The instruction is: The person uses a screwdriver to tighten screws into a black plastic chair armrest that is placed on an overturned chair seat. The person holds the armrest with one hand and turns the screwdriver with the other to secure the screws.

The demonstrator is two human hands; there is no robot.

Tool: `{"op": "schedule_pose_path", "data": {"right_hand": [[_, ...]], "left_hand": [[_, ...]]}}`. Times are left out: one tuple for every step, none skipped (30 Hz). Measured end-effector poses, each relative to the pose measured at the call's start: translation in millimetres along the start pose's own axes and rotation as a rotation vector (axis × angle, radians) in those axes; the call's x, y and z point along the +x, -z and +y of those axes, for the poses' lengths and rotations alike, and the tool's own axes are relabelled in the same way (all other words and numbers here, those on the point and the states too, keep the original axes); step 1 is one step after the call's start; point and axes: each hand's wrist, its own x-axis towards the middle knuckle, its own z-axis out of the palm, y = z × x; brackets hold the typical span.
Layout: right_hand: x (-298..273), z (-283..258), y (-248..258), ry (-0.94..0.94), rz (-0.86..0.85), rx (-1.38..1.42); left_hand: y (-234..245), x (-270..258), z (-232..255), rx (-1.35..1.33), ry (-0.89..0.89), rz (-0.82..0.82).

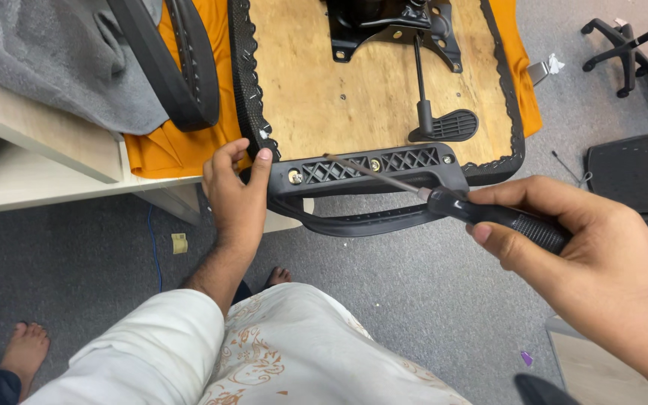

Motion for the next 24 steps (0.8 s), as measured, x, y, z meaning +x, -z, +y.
{"op": "schedule_pose_path", "data": {"right_hand": [[-2,-5,0,-0.015,-0.011,-0.022],[-4,-10,0,-0.027,-0.022,-0.044],[-5,-15,0,-0.035,-0.031,-0.071],[-7,-19,0,-0.048,-0.038,-0.097],[-7,-23,0,-0.056,-0.044,-0.127],[-8,-27,-1,-0.046,-0.041,-0.136],[-9,-31,-2,-0.037,-0.037,-0.144],[-10,-34,-4,-0.008,-0.03,-0.133],[-10,-36,-3,-0.009,-0.035,-0.154],[-11,-39,-4,-0.01,-0.039,-0.172],[-12,-41,-4,-0.04,-0.054,-0.221],[-12,-42,-4,-0.048,-0.057,-0.255],[-13,-43,-5,-0.055,-0.059,-0.29],[-13,-43,-5,-0.041,-0.049,-0.311],[-13,-42,-6,0.0,-0.04,-0.308],[-13,-41,-6,0.04,-0.03,-0.308],[-12,-39,-6,0.105,-0.018,-0.282],[-11,-36,-6,0.17,-0.004,-0.254],[-11,-33,-7,0.234,0.006,-0.238],[-10,-31,-7,0.301,0.016,-0.223],[-11,-30,-8,0.367,0.025,-0.208],[-11,-30,-8,0.426,0.025,-0.193],[-12,-32,-9,0.485,0.025,-0.178],[-13,-34,-8,0.542,0.025,-0.163]], "left_hand": [[-1,-1,-2,0.032,0.067,-0.063],[-2,-1,-4,0.062,0.133,-0.124],[-2,1,-4,0.092,0.199,-0.186],[-2,2,-4,0.056,0.235,-0.212],[-2,4,-3,0.02,0.27,-0.238],[-2,6,-2,-0.016,0.3,-0.266],[-2,7,0,-0.029,0.321,-0.277],[-3,7,2,-0.042,0.342,-0.29],[-4,6,4,-0.055,0.362,-0.302],[-4,6,5,-0.047,0.358,-0.29],[-6,5,6,-0.039,0.353,-0.279],[-6,5,7,-0.031,0.348,-0.266],[-7,4,7,0.002,0.333,-0.256],[-8,3,7,0.035,0.318,-0.245],[-8,2,6,0.069,0.303,-0.235],[-9,1,6,0.071,0.303,-0.231],[-11,1,5,0.073,0.304,-0.228],[-12,1,4,0.075,0.303,-0.224],[-13,0,4,0.076,0.308,-0.229],[-13,0,3,0.077,0.316,-0.231],[-14,0,1,0.077,0.323,-0.234],[-14,0,1,0.074,0.319,-0.23],[-15,0,0,0.072,0.316,-0.227],[-16,-1,0,0.069,0.311,-0.226]]}}
